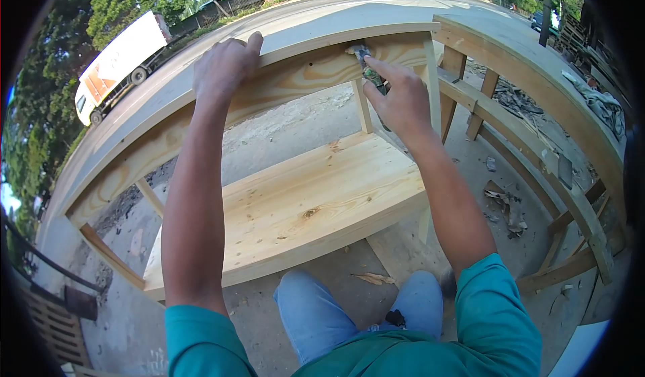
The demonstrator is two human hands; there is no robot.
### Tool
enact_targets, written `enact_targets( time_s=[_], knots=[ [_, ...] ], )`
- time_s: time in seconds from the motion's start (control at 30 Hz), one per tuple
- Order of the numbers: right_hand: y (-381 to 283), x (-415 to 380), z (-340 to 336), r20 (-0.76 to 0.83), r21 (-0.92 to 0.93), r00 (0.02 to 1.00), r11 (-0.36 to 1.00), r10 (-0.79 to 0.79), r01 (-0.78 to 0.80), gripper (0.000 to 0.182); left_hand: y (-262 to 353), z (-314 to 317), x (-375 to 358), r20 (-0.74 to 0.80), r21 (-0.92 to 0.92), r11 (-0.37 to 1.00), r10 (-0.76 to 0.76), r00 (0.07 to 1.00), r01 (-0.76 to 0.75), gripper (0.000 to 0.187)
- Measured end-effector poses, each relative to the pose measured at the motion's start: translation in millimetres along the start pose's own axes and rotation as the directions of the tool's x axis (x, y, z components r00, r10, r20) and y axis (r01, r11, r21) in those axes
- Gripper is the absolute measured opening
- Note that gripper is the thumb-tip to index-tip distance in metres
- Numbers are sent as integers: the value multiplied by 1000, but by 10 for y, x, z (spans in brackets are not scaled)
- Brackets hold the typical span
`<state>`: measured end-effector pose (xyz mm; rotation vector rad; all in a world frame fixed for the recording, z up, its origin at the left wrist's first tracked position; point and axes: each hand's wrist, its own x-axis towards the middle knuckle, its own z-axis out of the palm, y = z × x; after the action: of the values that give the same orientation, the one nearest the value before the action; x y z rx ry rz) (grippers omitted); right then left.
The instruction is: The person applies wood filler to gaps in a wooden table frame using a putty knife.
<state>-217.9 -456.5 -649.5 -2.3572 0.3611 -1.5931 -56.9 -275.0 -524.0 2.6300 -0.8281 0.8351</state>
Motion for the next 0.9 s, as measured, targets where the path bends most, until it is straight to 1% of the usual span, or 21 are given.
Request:
enact_targets(
  time_s=[0.03,0.13,0.23,0.33,0.43,0.53,0.63,0.73,0.8,0.83,0.9],
  knots=[
    [17,12,36,-19,5,1000,1000,-19,19,40,0,-6,-4,2,-2,1000,0,1000,0,66],
    [-17,-16,117,49,-97,997,993,67,-62,39,5,-20,-17,5,-5,1000,10,1000,-10,66],
    [-85,5,22,98,-280,993,959,67,-37,39,-7,-10,-27,0,-4,1000,16,1000,-16,67],
    [-96,9,-190,130,-169,988,984,83,-60,39,0,-12,3,5,-9,1000,5,1000,-5,67],
    [-138,-23,-218,84,-27,995,998,62,-59,37,-9,-3,15,16,-4,1000,-4,1000,4,67],
    [-160,-9,-81,26,-33,1000,999,4,-3,37,-4,-12,9,26,-4,1000,4,1000,-4,67],
    [-218,4,-166,186,-51,981,998,50,-41,37,-11,-10,12,8,-5,1000,9,1000,-9,67],
    [-112,-57,-73,8,19,1000,999,-26,26,38,-4,5,6,23,-1,1000,6,1000,-6,67],
    [-89,-77,21,-31,27,999,1000,5,-5,37,7,-36,1,49,-13,1000,-5,999,5,67],
    [-76,-78,71,-52,34,998,999,19,-17,37,9,-32,2,32,0,1000,1,999,-1,68],
    [-35,-69,169,-91,23,996,1000,-9,11,36,-8,5,14,-1,29,1000,11,1000,-11,68]
  ],
)
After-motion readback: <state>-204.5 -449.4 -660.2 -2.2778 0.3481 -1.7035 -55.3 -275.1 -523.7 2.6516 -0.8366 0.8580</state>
